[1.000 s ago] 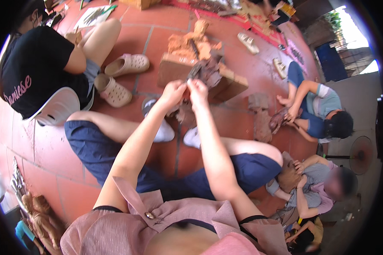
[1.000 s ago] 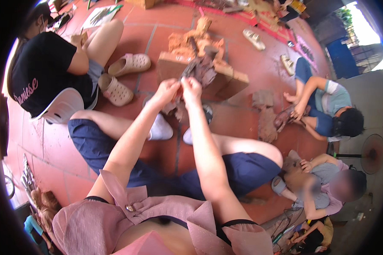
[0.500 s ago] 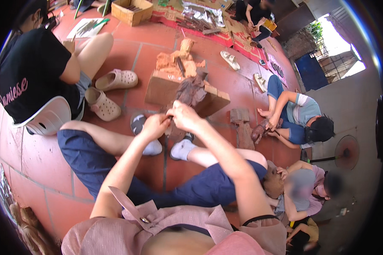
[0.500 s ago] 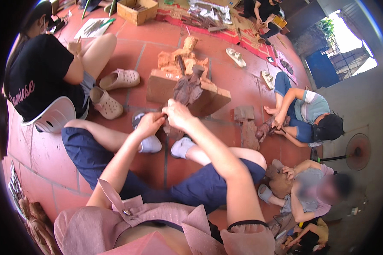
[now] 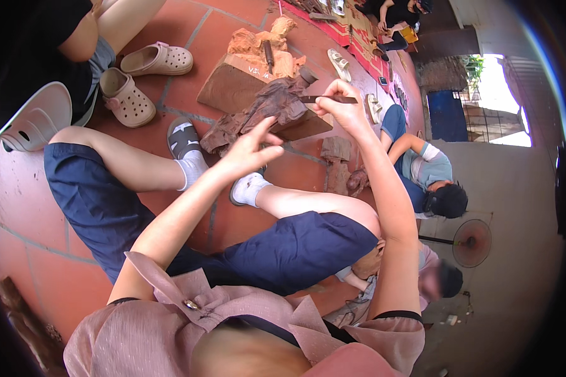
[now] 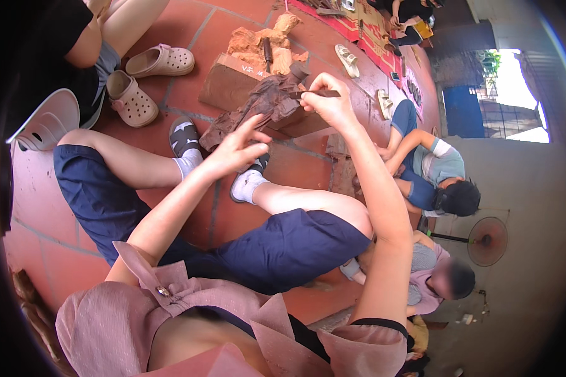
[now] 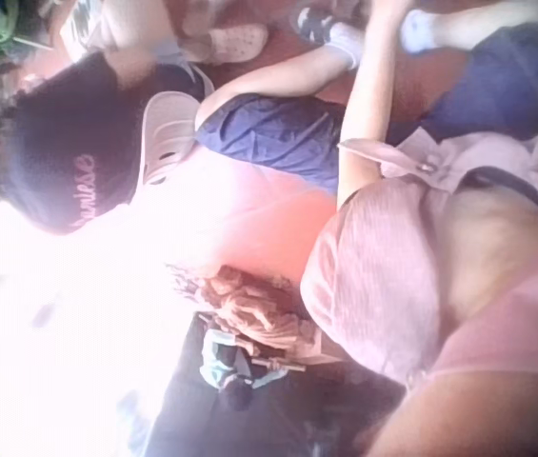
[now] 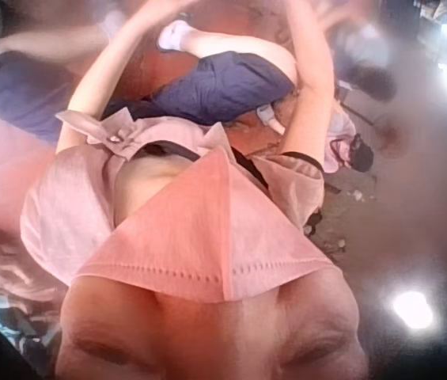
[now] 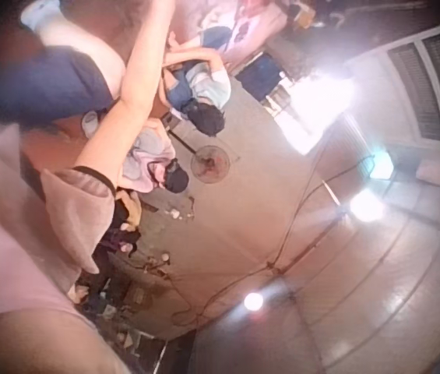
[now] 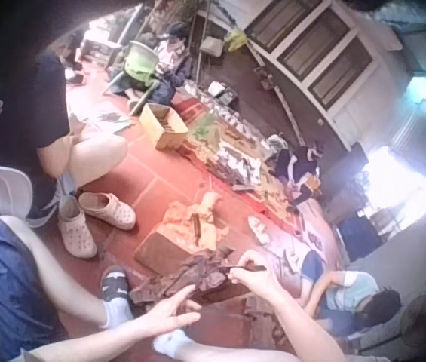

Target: The person sits on the floor and uses a small knife to carve a wooden figurine. They repeatedly scrape and shape the wood, occasionally rotating the piece to access different sides.

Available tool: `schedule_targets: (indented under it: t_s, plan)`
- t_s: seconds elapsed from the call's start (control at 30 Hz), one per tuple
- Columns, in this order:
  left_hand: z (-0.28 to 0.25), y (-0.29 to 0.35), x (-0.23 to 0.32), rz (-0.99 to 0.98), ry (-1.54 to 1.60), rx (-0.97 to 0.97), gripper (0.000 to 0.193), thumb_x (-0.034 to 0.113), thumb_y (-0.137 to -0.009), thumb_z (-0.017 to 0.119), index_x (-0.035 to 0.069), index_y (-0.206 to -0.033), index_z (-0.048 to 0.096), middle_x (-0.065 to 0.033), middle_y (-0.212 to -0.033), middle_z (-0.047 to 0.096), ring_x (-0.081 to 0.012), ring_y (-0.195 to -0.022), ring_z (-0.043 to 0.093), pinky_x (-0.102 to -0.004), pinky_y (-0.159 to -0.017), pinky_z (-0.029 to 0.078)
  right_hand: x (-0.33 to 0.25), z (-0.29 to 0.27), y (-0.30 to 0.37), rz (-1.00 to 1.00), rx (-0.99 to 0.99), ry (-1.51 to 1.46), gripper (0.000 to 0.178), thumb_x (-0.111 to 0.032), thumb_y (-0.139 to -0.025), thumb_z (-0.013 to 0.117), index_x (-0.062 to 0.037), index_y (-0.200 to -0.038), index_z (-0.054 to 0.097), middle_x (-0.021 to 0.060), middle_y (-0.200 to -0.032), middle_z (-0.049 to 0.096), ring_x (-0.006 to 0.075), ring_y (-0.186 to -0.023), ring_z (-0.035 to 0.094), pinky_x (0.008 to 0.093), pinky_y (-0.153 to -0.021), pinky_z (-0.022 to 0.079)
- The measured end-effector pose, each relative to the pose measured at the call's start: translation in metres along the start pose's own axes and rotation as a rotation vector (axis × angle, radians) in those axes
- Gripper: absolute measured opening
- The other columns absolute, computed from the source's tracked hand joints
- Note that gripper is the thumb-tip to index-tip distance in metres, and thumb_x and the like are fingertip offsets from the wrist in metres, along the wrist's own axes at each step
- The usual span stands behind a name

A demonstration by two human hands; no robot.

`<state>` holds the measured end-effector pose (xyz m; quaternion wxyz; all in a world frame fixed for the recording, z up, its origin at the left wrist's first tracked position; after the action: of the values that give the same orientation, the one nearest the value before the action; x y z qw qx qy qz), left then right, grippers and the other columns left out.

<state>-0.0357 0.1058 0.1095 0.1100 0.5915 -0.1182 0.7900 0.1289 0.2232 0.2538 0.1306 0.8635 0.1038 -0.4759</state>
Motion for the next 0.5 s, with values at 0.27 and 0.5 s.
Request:
schedule_targets:
  t_s: [0.27, 0.5]
  plan:
    - [0.033, -0.046, 0.011, 0.171, -0.054, 0.204, 0.099, 0.017, -0.078, 0.065, 0.003, -0.149, -0.003, -0.0156, -0.125, 0.058, -0.0174, -0.067, 0.058, -0.0302, -0.07, 0.05, 0.026, 0.039, -0.046, -0.121, 0.0, 0.166, 0.014, -0.006, -0.073, 0.075, -0.0024, -0.076, 0.062, 0.0037, -0.071, 0.066, 0.0101, -0.064, 0.063, 0.0251, -0.057, 0.052]
    - [0.037, -0.069, -0.014, 0.083, 0.009, 0.25, 0.099, 0.015, -0.078, 0.067, 0.004, -0.149, -0.001, -0.0115, -0.12, 0.061, -0.0147, -0.066, 0.055, -0.0284, -0.065, 0.048, 0.036, 0.049, -0.05, -0.117, 0.015, 0.394, 0.013, -0.008, -0.073, 0.073, -0.0015, -0.076, 0.062, 0.0044, -0.07, 0.066, 0.008, -0.068, 0.061, 0.0262, -0.062, 0.05]
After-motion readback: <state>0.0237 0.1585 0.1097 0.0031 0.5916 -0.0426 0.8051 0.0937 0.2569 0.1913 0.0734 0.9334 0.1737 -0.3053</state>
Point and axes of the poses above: each hand's wrist, its own y-axis away from the middle knuckle, its own z-axis out of the palm, x = y × z, the point moved 3 cm from there along -y, towards the middle knuckle
